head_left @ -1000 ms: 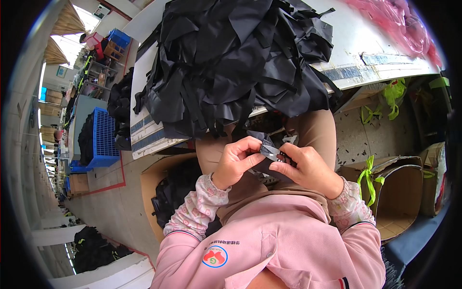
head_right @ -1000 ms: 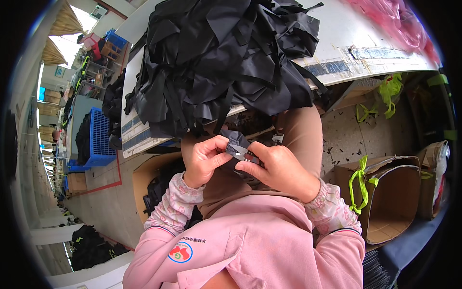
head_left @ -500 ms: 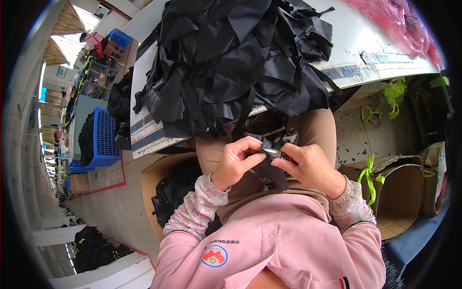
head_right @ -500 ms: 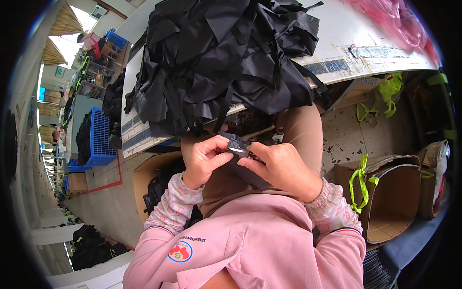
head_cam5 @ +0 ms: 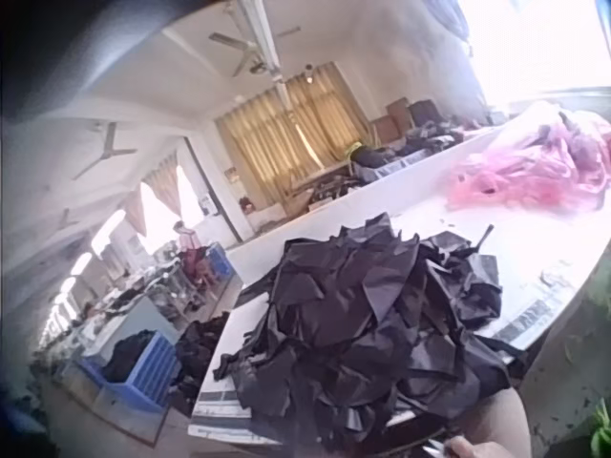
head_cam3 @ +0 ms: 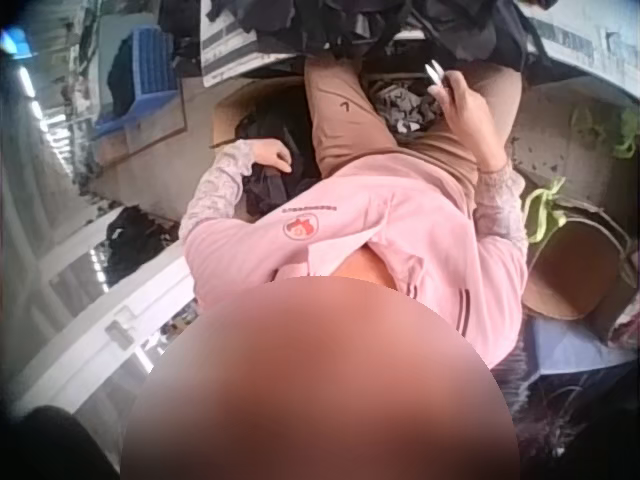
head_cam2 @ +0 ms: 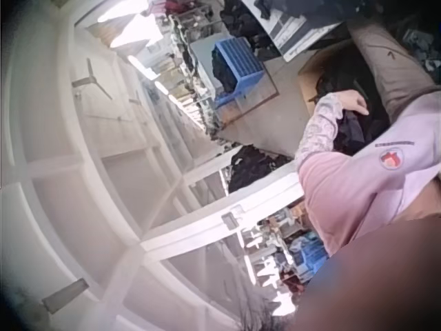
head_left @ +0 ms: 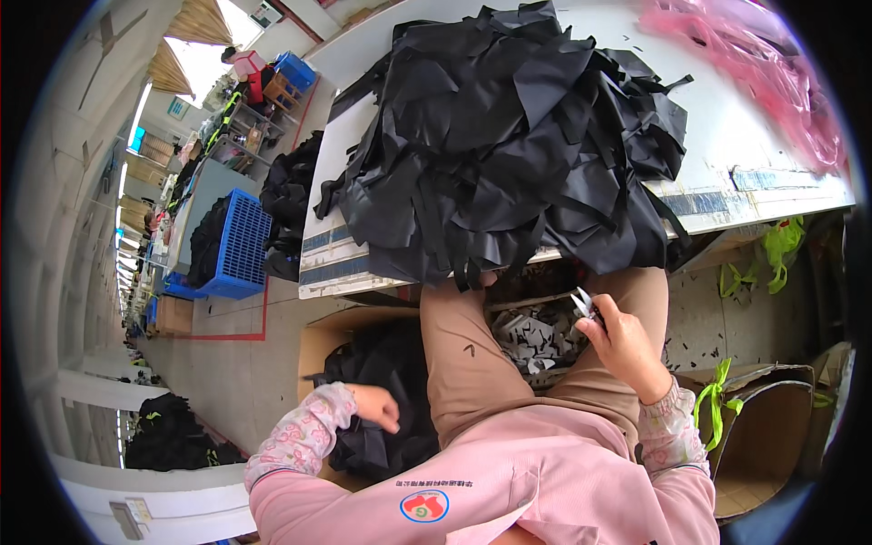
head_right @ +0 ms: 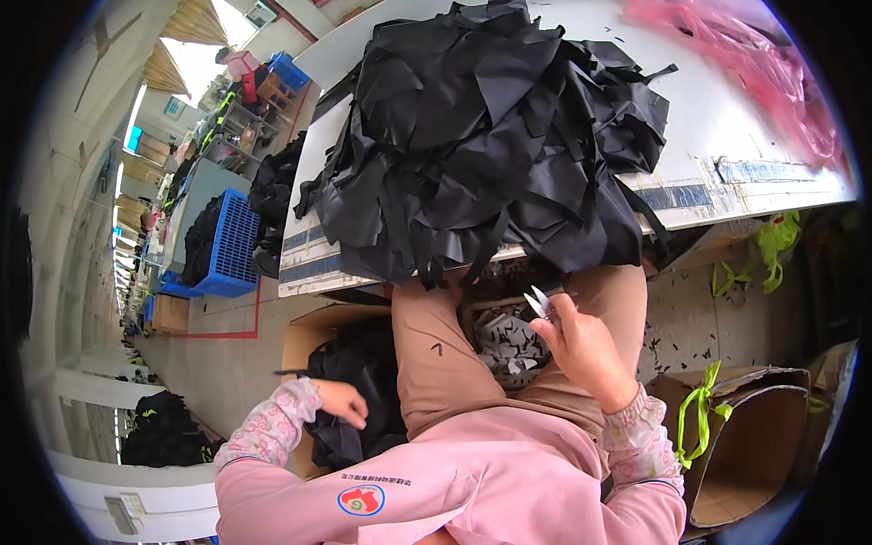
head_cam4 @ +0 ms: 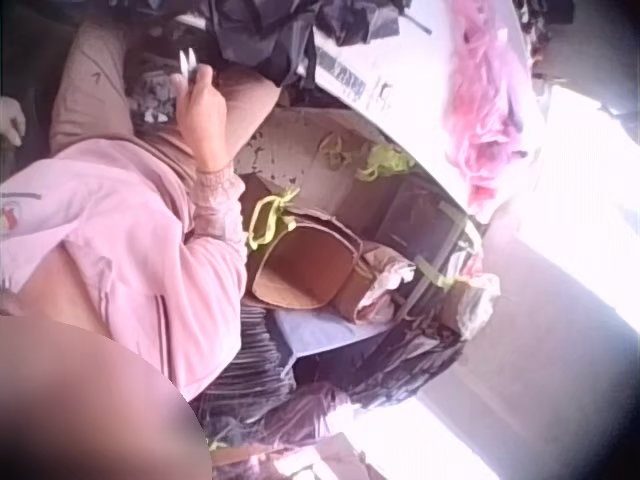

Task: Cutting small pieces of black synthetic material using hand nippers in a factory workshop.

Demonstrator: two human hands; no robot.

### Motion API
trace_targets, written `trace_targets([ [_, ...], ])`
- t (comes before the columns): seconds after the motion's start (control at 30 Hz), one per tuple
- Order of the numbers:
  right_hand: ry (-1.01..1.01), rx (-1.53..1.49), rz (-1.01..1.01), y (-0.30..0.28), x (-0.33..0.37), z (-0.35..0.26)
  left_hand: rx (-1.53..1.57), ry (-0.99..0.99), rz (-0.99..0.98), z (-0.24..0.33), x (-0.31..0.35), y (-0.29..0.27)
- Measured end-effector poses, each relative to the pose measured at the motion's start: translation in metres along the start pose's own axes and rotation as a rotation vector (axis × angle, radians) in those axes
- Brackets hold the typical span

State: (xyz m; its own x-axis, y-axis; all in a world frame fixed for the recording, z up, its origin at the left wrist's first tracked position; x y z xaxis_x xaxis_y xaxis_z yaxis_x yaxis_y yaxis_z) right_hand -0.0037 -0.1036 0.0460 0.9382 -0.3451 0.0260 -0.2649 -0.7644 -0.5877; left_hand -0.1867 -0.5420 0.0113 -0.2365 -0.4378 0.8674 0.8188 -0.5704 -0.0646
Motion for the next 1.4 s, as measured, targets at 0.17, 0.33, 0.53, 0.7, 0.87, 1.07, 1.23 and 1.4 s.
trace_targets([
  [0.17, -0.046, -0.023, -0.047, 0.015, -0.007, -0.017, -0.028, 0.398, 1.255, 0.066, 0.003, -0.138],
  [0.33, -0.050, -0.034, -0.113, 0.023, 0.004, -0.015, -0.427, 0.221, 1.852, 0.069, -0.003, -0.289],
  [0.53, 0.048, -0.050, -0.105, 0.019, 0.019, 0.002, -0.083, 0.099, 1.770, 0.069, 0.011, -0.358],
  [0.7, 0.050, -0.178, -0.118, 0.007, 0.015, 0.005, 0.253, 0.819, 1.751, 0.123, 0.015, -0.302],
  [0.87, 0.090, -0.394, -0.107, 0.018, -0.003, 0.000, 0.340, 1.074, 1.524, 0.204, 0.008, -0.179],
  [1.07, 0.068, -0.908, 0.195, 0.021, -0.017, -0.030, 0.465, 1.208, 1.295, 0.210, -0.060, -0.099],
  [1.23, 0.127, -0.874, 0.186, 0.005, -0.032, -0.030, 0.265, 1.112, 1.336, 0.218, -0.081, -0.074],
  [1.4, 0.374, -0.944, -0.226, 0.013, -0.050, -0.018, 0.052, 1.023, 1.352, 0.232, -0.079, -0.063],
])
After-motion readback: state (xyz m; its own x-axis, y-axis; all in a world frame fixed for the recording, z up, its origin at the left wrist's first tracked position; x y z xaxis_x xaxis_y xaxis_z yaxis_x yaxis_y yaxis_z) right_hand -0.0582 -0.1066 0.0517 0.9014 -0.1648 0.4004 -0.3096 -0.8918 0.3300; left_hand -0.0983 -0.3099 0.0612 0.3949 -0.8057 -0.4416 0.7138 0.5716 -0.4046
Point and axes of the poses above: each hand's wrist, its own x-axis away from the middle knuckle, its own y-axis out of the palm, z = x × y, the point moved 1 cm from there along -x, towards the middle knuckle, and after that the axes turned 6 degrees about y, right-handed, at the moved point
